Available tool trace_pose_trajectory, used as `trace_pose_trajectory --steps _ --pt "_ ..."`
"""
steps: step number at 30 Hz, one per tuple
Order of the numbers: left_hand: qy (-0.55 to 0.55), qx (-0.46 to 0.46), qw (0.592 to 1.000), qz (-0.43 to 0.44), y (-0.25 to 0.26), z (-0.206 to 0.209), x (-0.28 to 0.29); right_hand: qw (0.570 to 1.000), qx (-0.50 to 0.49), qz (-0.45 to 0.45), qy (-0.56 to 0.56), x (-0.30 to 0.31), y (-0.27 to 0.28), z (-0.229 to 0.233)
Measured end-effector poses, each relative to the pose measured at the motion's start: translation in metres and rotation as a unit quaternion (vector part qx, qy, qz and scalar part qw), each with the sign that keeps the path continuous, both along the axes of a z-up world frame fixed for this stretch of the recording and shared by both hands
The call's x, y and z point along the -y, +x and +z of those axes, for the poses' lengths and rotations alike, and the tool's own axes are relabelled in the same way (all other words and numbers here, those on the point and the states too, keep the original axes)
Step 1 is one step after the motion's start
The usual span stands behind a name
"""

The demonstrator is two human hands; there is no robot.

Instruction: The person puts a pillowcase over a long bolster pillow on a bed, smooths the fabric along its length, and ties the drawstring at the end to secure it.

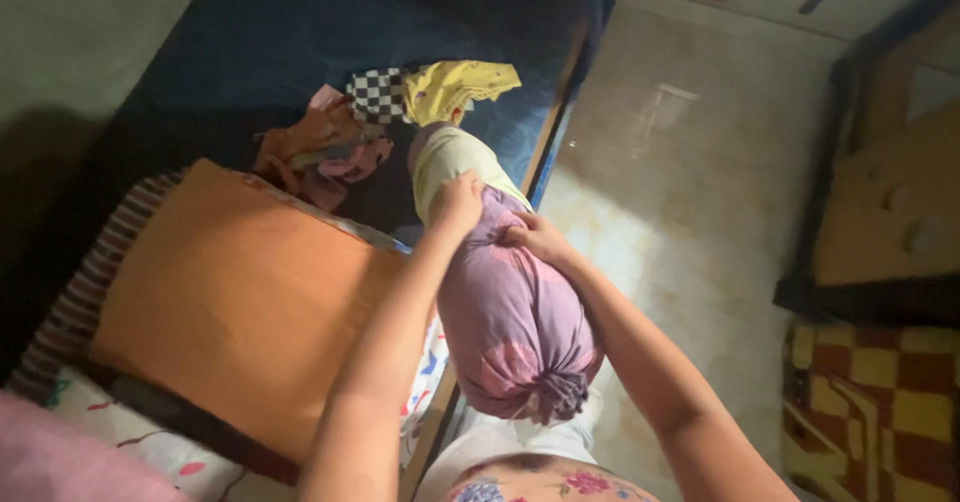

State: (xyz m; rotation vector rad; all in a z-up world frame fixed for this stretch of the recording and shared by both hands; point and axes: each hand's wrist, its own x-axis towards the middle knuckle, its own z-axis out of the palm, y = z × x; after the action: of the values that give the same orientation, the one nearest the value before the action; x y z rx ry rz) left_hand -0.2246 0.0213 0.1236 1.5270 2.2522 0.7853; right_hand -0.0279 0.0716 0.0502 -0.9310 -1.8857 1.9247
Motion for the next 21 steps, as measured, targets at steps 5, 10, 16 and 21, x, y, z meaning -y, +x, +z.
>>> trace_pose_trajectory --steps 5,10,16,21 --pt "-0.005 -0.001 1.000 -0.003 0.002 0.016 0.006 0.993 -0.076 -0.062 -0.063 0.005 -0.040 -0.029" --pt "-0.016 0.010 0.999 -0.027 -0.007 0.034 0.034 0.989 -0.056 -0.139 0.019 -0.010 -0.075 -0.073" --pt "-0.002 0.026 0.999 -0.022 -0.025 0.056 0.044 0.968 0.036 -0.228 0.100 -0.020 -0.122 -0.067" --pt "0.055 0.020 0.996 -0.071 -0.049 0.069 0.048 0.971 -0.045 -0.225 0.069 -0.007 -0.131 -0.001"
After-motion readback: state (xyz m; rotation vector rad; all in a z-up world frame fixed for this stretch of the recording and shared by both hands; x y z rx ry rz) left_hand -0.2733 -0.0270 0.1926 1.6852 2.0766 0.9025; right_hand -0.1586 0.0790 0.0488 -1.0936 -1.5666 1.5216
